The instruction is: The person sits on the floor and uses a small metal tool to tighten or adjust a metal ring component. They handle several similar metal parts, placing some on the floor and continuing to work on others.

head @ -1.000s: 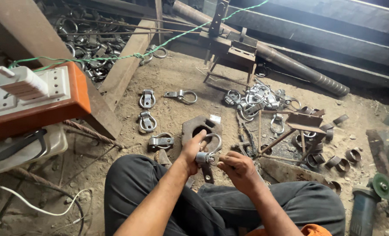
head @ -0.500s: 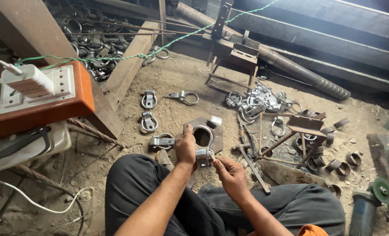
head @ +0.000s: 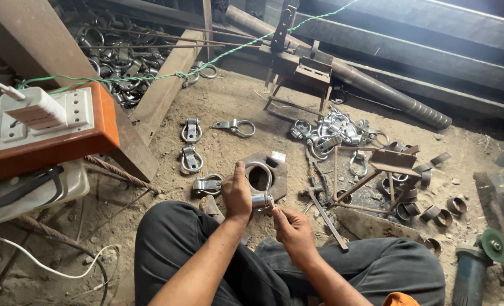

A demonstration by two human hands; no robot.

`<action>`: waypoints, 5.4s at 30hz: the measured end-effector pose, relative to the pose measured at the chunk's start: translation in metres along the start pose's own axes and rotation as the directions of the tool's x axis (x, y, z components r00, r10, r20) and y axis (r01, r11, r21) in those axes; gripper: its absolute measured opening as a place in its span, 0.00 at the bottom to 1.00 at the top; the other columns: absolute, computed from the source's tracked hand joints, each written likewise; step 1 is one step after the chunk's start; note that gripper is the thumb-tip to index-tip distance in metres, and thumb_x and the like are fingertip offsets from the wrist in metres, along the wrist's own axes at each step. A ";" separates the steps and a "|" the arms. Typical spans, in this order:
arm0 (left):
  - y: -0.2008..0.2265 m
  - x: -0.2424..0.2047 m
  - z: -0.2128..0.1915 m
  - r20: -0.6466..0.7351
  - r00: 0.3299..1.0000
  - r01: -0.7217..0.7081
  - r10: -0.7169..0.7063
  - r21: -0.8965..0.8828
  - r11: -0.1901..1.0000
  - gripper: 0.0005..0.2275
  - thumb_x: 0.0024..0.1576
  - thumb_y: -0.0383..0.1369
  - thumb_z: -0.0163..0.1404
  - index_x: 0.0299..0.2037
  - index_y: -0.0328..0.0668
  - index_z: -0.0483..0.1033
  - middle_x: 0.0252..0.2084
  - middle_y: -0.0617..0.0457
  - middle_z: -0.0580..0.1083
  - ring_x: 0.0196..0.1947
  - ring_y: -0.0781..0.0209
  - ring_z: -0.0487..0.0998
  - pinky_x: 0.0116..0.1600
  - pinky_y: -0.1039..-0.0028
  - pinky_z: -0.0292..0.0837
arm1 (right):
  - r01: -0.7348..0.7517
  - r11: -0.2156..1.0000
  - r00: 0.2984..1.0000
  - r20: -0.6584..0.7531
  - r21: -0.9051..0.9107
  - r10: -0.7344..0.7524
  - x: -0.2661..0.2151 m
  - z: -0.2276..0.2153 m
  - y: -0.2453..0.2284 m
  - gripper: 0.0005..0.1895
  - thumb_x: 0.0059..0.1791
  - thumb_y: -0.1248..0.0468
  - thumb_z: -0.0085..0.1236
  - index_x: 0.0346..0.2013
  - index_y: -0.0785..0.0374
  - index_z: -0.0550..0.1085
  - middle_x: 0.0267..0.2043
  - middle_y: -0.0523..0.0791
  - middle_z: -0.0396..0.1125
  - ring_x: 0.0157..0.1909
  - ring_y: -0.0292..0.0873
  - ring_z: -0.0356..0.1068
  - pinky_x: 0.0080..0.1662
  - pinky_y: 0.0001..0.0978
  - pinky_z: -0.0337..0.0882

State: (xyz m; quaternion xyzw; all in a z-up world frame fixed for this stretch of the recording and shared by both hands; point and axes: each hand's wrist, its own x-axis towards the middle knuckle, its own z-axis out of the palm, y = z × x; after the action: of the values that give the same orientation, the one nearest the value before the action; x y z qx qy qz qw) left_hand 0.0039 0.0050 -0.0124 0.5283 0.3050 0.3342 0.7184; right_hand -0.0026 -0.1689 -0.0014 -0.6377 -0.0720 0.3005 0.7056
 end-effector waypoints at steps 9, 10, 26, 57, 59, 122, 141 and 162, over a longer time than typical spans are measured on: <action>0.012 -0.008 0.001 0.036 0.985 -0.174 0.171 0.118 0.978 0.29 0.68 0.45 0.41 0.10 0.42 0.58 0.10 0.59 0.57 0.12 0.66 0.55 0.23 0.66 0.48 | -0.276 0.917 0.957 0.000 0.287 0.289 -0.007 0.006 -0.001 0.14 0.56 0.56 0.52 0.38 0.66 0.73 0.21 0.40 0.59 0.17 0.33 0.50 0.21 0.30 0.54; 0.012 -0.007 0.001 0.032 0.988 -0.155 0.152 0.107 0.982 0.29 0.68 0.45 0.41 0.11 0.42 0.58 0.11 0.59 0.57 0.13 0.66 0.55 0.23 0.66 0.49 | -0.284 0.908 0.956 0.020 0.309 0.293 -0.006 0.006 -0.001 0.14 0.56 0.56 0.52 0.39 0.65 0.72 0.21 0.40 0.59 0.17 0.33 0.50 0.21 0.30 0.54; -0.003 0.001 -0.003 0.054 0.999 -0.003 -0.008 0.199 0.980 0.28 0.66 0.52 0.40 0.13 0.49 0.66 0.13 0.59 0.65 0.15 0.66 0.66 0.24 0.72 0.61 | -0.152 0.987 0.981 0.112 -0.047 0.157 0.000 -0.009 -0.008 0.10 0.51 0.60 0.61 0.33 0.65 0.75 0.24 0.43 0.68 0.15 0.29 0.51 0.19 0.25 0.49; 0.030 -0.012 -0.010 0.443 0.811 0.561 -0.381 -0.405 0.722 0.20 0.64 0.46 0.50 0.21 0.49 0.64 0.14 0.60 0.60 0.11 0.71 0.58 0.21 0.78 0.61 | 0.565 0.502 0.808 0.313 -0.655 -0.500 -0.015 -0.011 -0.058 0.12 0.54 0.60 0.53 0.38 0.67 0.78 0.32 0.47 0.72 0.31 0.41 0.71 0.33 0.34 0.68; 0.031 -0.014 -0.008 0.476 0.773 0.620 -0.420 -0.424 0.660 0.19 0.64 0.44 0.50 0.22 0.48 0.64 0.15 0.60 0.60 0.11 0.71 0.60 0.20 0.80 0.61 | 0.491 0.546 0.859 0.272 -0.679 -0.435 -0.015 -0.009 -0.063 0.12 0.53 0.60 0.54 0.36 0.67 0.78 0.30 0.47 0.70 0.27 0.42 0.69 0.31 0.35 0.67; 0.052 -0.014 -0.013 0.613 0.757 0.559 -0.224 -0.433 0.707 0.17 0.63 0.41 0.43 0.43 0.33 0.78 0.35 0.45 0.80 0.37 0.58 0.82 0.40 0.72 0.75 | 0.510 0.539 0.842 0.258 -0.670 -0.475 0.001 -0.026 -0.033 0.12 0.53 0.60 0.57 0.33 0.67 0.77 0.23 0.43 0.66 0.24 0.38 0.67 0.29 0.32 0.66; 0.032 -0.010 -0.014 0.863 0.434 0.838 -0.257 -0.281 0.468 0.23 0.67 0.45 0.46 0.41 0.25 0.80 0.36 0.37 0.80 0.30 0.54 0.82 0.37 0.70 0.80 | 0.621 0.474 0.784 0.482 -0.624 -0.392 0.000 -0.033 -0.044 0.05 0.49 0.67 0.60 0.34 0.68 0.76 0.29 0.47 0.67 0.29 0.43 0.69 0.33 0.33 0.68; 0.052 -0.020 -0.012 0.511 0.849 0.379 -0.136 -0.409 0.830 0.16 0.63 0.38 0.44 0.34 0.32 0.81 0.28 0.47 0.80 0.15 0.77 0.64 0.19 0.84 0.53 | 0.001 1.000 0.993 0.121 0.013 -0.002 0.005 -0.013 0.024 0.15 0.59 0.55 0.41 0.38 0.63 0.68 0.26 0.38 0.59 0.23 0.31 0.52 0.25 0.24 0.53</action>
State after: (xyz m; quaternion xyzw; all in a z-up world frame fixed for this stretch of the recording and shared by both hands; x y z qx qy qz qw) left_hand -0.0251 0.0071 0.0360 0.3422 0.0998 0.1626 0.9201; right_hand -0.0006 -0.1772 -0.0281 -0.6137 -0.1130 0.3384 0.7044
